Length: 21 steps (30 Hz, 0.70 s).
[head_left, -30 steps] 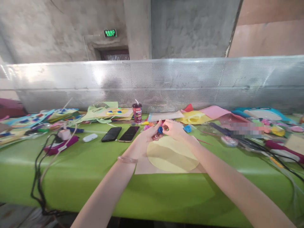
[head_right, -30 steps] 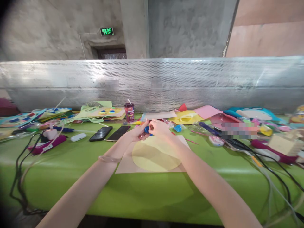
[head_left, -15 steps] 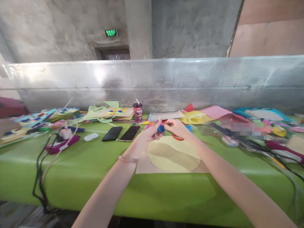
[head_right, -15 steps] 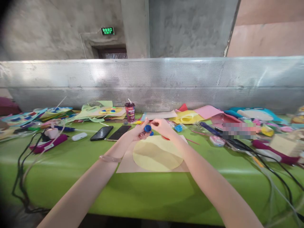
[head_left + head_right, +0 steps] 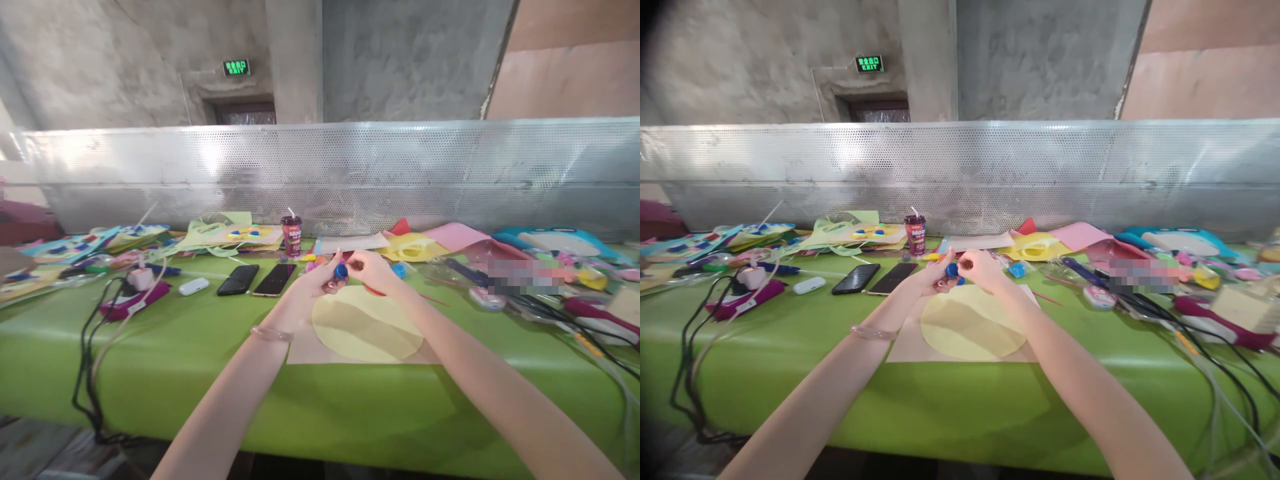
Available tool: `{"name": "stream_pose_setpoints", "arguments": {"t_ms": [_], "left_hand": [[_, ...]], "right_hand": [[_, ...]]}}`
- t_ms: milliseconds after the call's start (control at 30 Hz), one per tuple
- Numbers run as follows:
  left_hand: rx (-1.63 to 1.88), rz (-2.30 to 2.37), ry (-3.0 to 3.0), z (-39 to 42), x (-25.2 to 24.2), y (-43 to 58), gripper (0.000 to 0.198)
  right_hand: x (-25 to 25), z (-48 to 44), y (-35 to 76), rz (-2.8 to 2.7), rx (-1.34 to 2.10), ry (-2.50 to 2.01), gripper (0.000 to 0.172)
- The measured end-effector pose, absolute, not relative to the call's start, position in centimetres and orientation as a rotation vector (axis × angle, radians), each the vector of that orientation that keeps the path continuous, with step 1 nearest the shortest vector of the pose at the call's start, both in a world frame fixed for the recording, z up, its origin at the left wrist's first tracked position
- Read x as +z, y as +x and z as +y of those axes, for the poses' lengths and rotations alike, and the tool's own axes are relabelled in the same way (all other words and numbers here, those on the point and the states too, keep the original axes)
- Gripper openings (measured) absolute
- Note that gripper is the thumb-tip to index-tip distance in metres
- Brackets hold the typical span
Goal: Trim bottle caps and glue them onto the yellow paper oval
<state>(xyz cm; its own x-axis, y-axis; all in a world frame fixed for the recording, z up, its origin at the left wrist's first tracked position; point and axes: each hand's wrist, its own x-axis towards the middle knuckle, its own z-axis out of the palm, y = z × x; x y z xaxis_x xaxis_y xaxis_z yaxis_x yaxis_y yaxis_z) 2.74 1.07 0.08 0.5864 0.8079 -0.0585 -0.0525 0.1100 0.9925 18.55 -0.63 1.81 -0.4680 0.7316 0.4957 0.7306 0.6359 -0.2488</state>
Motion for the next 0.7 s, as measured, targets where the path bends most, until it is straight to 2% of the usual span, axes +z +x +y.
{"name": "stream_pose_setpoints", "arguments": {"t_ms": [700], "left_hand": [[0.744,0.681,1.312,0.21,0.78,2.68,0.058]], "right_hand": [[2.09,-0.94,18.83,-2.224,0.112,-1.098,0.022]]}}
